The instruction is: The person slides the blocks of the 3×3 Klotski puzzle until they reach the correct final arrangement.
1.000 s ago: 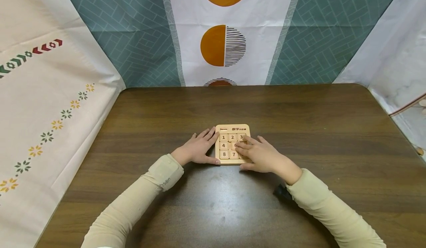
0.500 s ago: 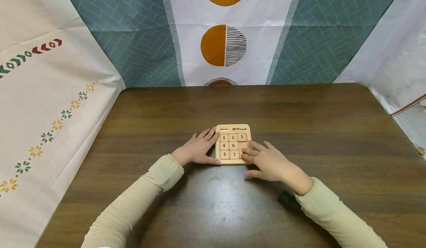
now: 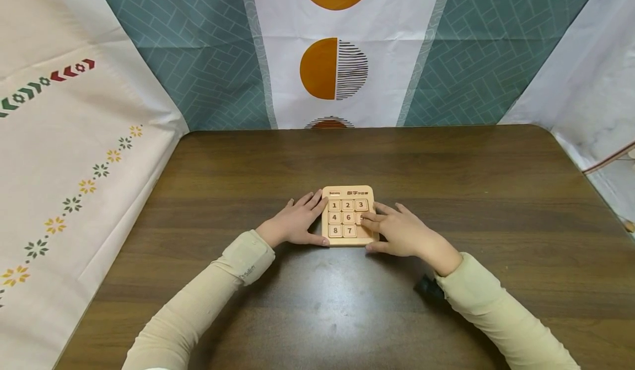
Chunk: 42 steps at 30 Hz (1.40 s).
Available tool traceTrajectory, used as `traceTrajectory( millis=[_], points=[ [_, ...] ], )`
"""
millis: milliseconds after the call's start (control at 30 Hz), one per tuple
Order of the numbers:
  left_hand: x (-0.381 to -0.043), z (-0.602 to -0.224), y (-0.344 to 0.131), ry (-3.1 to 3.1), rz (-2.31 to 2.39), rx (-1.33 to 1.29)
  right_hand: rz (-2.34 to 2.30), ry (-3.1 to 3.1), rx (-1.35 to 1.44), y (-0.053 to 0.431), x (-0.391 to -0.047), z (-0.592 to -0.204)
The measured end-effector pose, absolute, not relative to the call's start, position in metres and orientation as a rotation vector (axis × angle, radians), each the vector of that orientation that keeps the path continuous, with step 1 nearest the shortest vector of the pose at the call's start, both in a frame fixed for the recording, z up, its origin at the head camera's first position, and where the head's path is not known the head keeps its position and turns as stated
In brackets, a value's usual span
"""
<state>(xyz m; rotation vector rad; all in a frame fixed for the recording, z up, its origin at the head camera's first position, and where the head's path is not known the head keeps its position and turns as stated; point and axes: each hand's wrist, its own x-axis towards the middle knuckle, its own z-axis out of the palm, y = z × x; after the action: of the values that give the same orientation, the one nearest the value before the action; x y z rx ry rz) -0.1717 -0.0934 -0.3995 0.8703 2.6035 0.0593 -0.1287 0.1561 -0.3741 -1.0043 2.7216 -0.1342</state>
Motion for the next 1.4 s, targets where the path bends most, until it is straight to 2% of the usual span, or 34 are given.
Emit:
traceTrajectory(
  millis=[167, 500, 800, 1067, 1400],
  points=[
    [-0.171, -0.399, -0.093, 2.606, 0.058, 0.866, -0.122, 2.72, -1.009, 0.155, -0.13, -0.374],
    [-0.171, -0.398, -0.093, 2.606, 0.057, 0.859, -0.154, 2.668, -1.152, 0.142, -0.113, -0.375],
    [-0.17, -0.397, -0.093, 2.593, 0.055, 0.854, -0.175, 2.671, -1.135, 0.158, -0.11, -0.372],
    [-0.171, -0.397, -0.094, 2.595, 0.061, 0.855, -0.18, 2.662, -1.126, 0.169, -0.115, -0.373],
    [-0.171, -0.398, -0.091, 2.597, 0.048, 0.843, -0.182, 2.678, -1.142, 0.148, -0.133, -0.38]
  ],
)
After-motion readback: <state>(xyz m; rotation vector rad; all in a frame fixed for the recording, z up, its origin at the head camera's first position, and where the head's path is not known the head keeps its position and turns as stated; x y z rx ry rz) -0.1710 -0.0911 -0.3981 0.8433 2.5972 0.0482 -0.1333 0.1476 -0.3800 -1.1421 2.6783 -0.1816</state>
